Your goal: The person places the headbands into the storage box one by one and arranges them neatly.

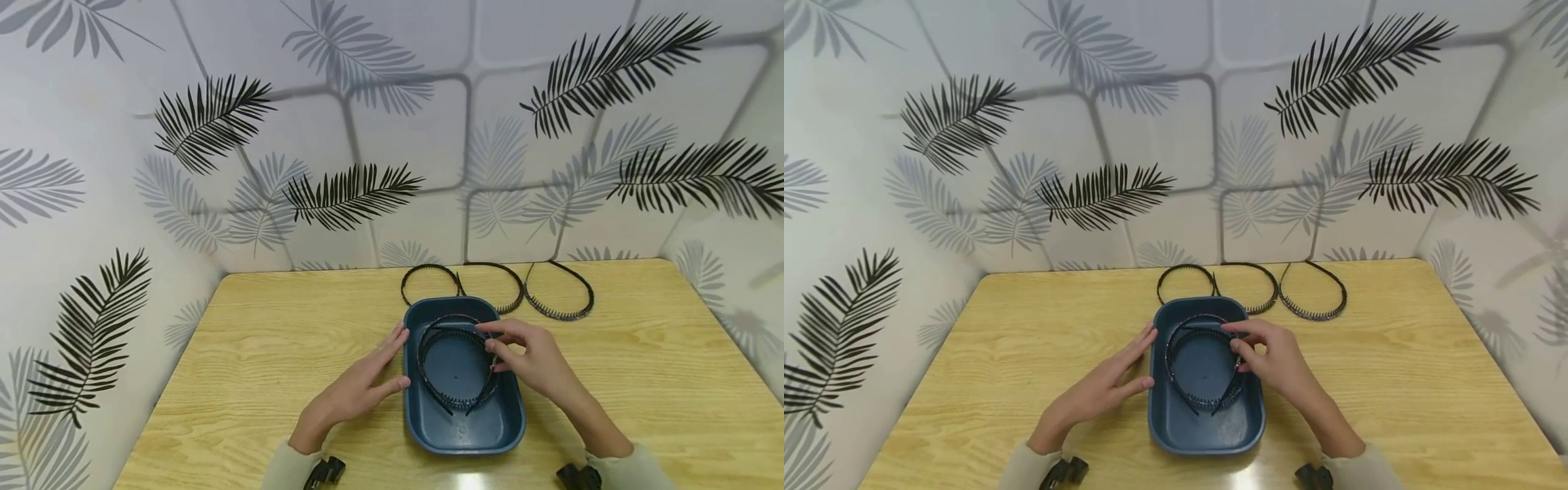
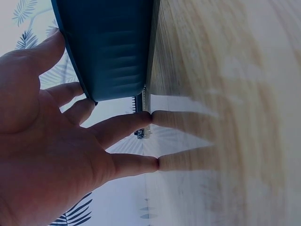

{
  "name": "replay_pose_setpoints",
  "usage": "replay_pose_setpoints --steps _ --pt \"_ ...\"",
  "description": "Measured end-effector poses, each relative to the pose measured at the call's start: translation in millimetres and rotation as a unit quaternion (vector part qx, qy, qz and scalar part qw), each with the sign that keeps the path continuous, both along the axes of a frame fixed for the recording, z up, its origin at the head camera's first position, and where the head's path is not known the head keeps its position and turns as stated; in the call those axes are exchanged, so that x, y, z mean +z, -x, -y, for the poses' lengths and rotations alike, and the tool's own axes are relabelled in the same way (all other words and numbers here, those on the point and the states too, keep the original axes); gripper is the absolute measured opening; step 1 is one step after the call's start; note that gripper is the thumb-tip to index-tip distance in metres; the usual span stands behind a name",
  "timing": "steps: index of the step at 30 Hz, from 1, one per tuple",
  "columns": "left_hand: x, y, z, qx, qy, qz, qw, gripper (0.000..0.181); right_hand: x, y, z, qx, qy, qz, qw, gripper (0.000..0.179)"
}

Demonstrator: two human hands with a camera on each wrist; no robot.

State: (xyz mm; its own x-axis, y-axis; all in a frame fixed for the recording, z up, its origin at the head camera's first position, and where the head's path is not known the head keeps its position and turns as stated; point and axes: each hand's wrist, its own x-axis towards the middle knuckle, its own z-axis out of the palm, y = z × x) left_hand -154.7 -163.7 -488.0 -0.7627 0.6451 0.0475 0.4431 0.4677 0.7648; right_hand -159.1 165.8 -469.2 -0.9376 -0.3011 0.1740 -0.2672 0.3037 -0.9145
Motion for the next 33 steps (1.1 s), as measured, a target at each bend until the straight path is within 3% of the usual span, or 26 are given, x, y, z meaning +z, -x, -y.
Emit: replay_pose_setpoints --steps 16,26,33 --pt "0.9 -0.4 2.2 0.001 0.0 -0.004 1.0 0.078 3.9 -3.6 5.5 -0.008 -0.042 -0.011 0.999 0.027" --pt "-0.5 -0.6 1.5 -0.002 -0.003 -0.01 0.9999 0.077 8.0 -5.9 -0.3 -0.017 -0.027 -0.004 0.9995 0.025" --pt "-0.9 -1.0 1.3 -0.002 -0.003 -0.017 0.9998 0.077 7.7 -3.7 -8.2 0.0 -0.015 -0.011 0.9998 0.024"
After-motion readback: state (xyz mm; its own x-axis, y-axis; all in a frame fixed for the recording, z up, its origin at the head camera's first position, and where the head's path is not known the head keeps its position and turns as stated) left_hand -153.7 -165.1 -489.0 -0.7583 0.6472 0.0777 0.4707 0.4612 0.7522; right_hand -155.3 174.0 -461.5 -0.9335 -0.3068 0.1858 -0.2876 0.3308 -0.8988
